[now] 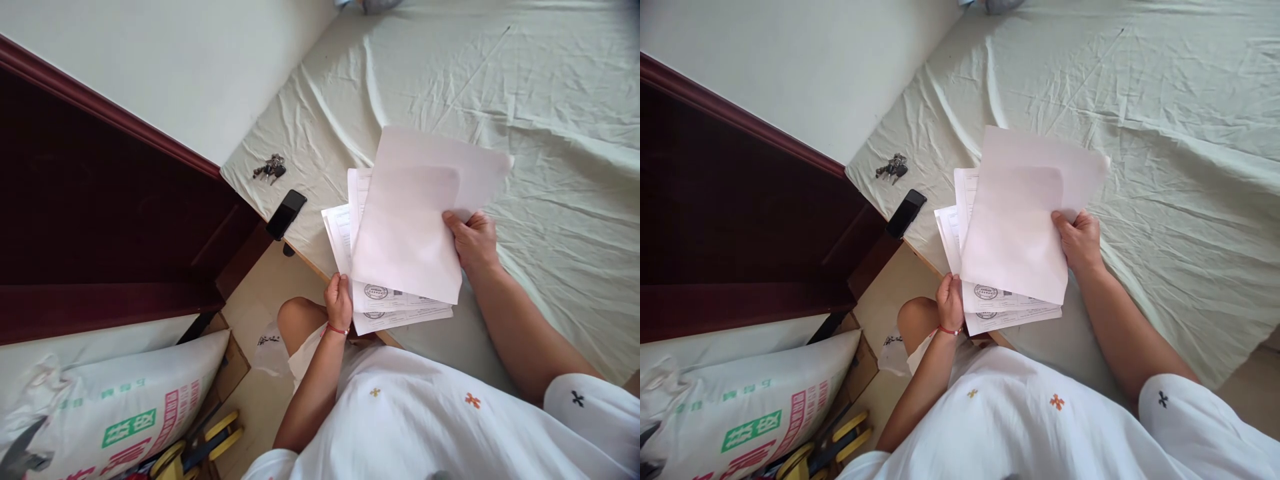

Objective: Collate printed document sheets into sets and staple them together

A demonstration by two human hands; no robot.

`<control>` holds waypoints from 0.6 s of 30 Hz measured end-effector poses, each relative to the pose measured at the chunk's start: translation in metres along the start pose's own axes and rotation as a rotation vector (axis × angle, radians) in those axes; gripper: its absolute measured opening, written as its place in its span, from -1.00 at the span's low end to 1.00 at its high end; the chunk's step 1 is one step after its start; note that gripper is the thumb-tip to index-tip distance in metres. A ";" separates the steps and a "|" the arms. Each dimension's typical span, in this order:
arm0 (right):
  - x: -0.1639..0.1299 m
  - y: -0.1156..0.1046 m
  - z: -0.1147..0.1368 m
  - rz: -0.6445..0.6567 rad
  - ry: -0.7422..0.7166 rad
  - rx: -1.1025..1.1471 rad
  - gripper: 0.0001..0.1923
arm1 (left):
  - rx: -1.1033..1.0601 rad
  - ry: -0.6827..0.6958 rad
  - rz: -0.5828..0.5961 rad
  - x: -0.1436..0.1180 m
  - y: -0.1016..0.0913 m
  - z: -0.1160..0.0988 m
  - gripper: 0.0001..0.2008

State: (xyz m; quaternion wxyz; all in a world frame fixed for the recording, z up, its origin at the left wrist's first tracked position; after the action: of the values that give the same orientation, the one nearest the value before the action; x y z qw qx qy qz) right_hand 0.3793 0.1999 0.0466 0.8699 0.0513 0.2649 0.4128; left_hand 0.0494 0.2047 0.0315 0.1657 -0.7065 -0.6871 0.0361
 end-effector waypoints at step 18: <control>0.006 -0.011 0.007 0.019 0.168 0.326 -0.58 | 0.105 0.009 0.063 0.001 0.005 -0.012 -0.46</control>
State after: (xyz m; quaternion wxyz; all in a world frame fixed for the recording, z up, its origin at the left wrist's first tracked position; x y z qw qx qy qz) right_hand 0.3938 0.1983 0.0463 0.8209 0.1593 0.3995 0.3756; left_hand 0.0574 0.2031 0.0417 0.2046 -0.7182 -0.6609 0.0743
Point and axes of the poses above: each hand's wrist, its own x-axis towards the middle knuckle, its own y-axis out of the palm, z = x × y, the point moved 4 cm from there along x, towards the middle knuckle, and after that the axes turned 15 degrees about y, right-handed, at the moved point
